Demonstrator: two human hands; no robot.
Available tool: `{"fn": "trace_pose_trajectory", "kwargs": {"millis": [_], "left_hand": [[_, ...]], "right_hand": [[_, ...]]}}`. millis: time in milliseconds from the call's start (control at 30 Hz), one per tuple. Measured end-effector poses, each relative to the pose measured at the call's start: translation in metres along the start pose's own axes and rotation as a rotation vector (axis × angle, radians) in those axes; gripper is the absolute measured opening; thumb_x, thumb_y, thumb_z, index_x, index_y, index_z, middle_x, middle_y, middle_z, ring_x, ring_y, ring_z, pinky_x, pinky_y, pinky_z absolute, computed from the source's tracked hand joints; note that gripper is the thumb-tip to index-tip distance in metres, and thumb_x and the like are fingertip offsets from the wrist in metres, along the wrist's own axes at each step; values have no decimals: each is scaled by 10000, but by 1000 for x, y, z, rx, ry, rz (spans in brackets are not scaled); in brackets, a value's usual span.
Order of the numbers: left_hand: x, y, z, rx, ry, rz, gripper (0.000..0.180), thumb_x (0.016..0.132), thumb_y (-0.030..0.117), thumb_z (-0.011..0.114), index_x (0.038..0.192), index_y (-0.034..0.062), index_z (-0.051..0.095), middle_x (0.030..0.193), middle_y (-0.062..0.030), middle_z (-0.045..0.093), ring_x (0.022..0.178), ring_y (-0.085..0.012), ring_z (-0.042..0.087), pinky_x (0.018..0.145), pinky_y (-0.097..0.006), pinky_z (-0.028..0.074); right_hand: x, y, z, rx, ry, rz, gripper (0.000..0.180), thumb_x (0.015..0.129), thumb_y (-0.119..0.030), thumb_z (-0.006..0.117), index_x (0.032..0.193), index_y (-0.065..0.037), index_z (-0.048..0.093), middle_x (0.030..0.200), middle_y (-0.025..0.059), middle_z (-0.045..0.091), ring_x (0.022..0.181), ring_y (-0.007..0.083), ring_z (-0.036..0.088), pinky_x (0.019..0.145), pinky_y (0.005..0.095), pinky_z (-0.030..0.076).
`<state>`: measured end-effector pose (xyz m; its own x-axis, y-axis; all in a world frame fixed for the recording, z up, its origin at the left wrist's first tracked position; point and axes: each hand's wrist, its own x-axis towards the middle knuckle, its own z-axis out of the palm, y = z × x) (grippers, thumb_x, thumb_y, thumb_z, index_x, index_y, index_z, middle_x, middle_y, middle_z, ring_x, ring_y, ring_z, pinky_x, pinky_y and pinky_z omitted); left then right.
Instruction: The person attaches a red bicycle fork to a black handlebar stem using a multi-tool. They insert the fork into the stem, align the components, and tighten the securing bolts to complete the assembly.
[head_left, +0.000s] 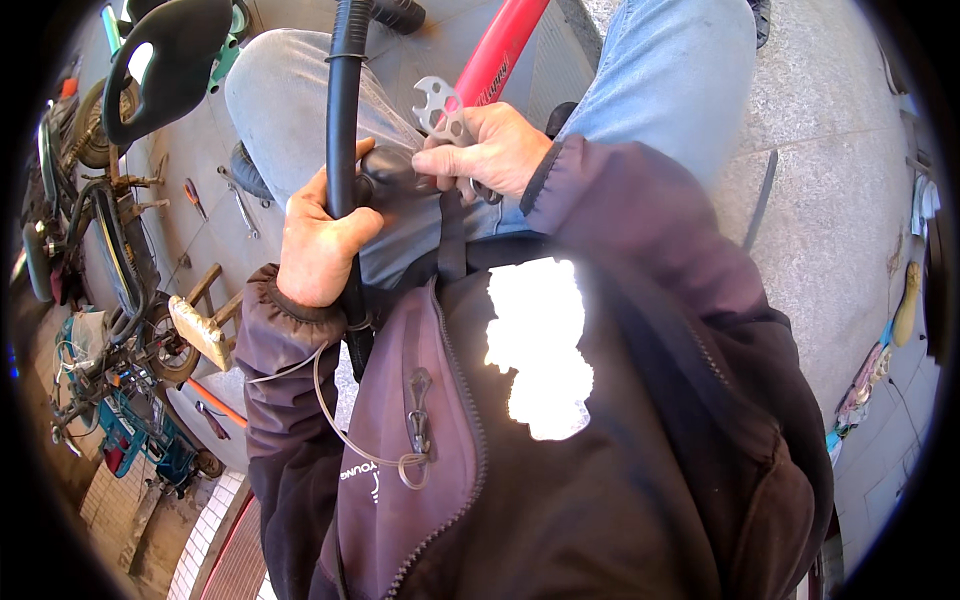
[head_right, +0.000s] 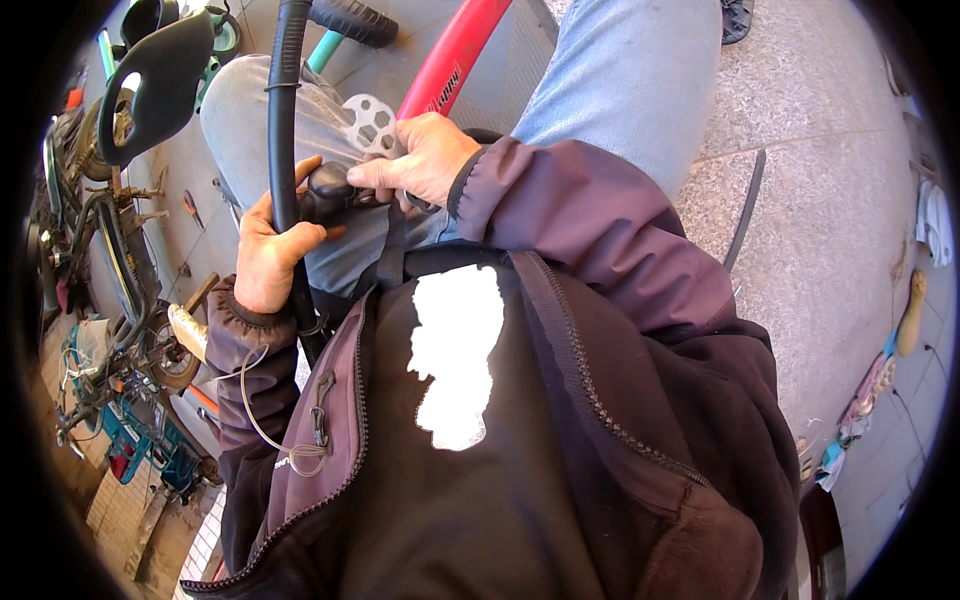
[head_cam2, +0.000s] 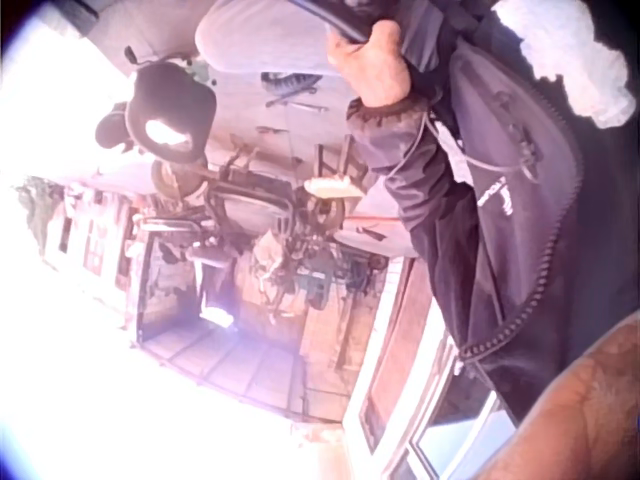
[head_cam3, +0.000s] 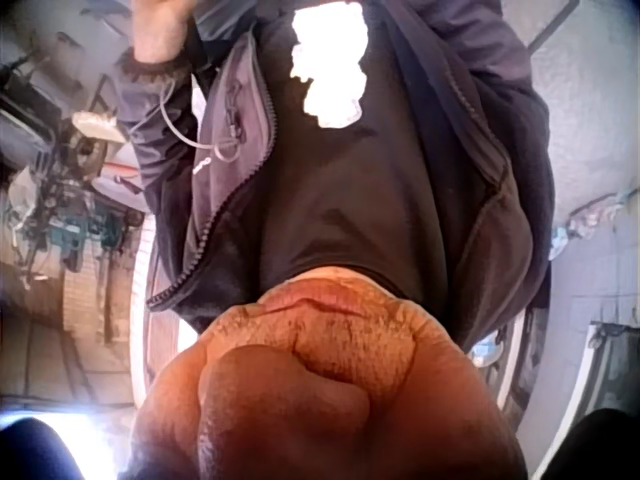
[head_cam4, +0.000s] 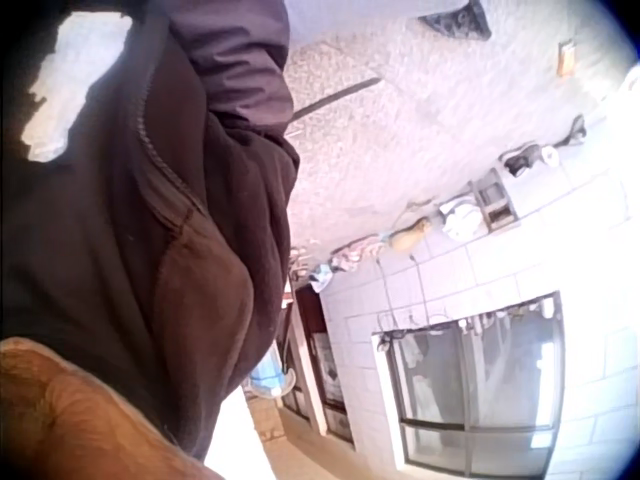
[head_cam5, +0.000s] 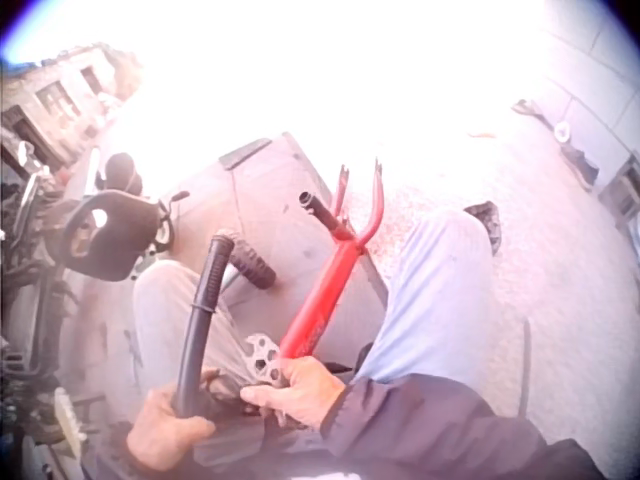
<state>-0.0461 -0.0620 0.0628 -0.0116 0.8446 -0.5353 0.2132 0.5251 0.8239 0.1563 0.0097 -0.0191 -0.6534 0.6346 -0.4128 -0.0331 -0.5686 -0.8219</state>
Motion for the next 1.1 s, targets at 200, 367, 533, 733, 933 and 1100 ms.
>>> {"fn": "trace_pose_trajectory", "kwargs": {"millis": [200,367,533,733,933,1100], "left_hand": [[-6,15,4,-96,109,6,622,720,-10,577,1337,-49,514,1017,-69,570,896,-150,590,791,-325,583],[-5,16,-16,-79,68,42,640,698,14,596,1326,-78,512,1237,-175,585,1025,-225,633,803,-353,594],[-9,17,-21,-107,30,94,634,709,27,602,1333,-50,519,1145,-118,612,992,-187,625,866,-329,547],[-12,30,-24,-164,-67,166,611,701,-63,536,1311,-24,543,1030,-48,632,955,-130,620,887,-279,486],[0,33,-28,-21,-200,288,599,696,-61,512,1292,-35,561,988,-32,618,869,-75,551,814,-222,446],[7,42,-21,135,-241,410,561,690,-47,509,1243,-27,599,806,31,512,717,-60,430,686,-200,376]], "right_hand": [[3,3,-9,-46,148,-35,257,838,-222,773,974,-22,684,739,41,663,551,81,536,524,255,447],[5,-4,-6,-96,114,-84,267,867,-236,749,1008,-27,663,757,20,611,589,85,542,550,237,441],[10,-11,0,-114,129,-147,223,852,-190,749,963,-11,676,745,19,643,607,63,536,537,247,438],[15,-17,-5,46,284,-233,198,871,-185,726,945,-15,656,717,22,630,528,54,518,467,220,407],[26,-11,-24,-117,662,-124,281,860,-278,741,898,-15,650,665,36,623,511,78,522,472,260,421],[69,-6,-58,-12,573,135,422,865,-454,698,929,-38,664,746,51,651,554,125,571,496,273,435]]}}
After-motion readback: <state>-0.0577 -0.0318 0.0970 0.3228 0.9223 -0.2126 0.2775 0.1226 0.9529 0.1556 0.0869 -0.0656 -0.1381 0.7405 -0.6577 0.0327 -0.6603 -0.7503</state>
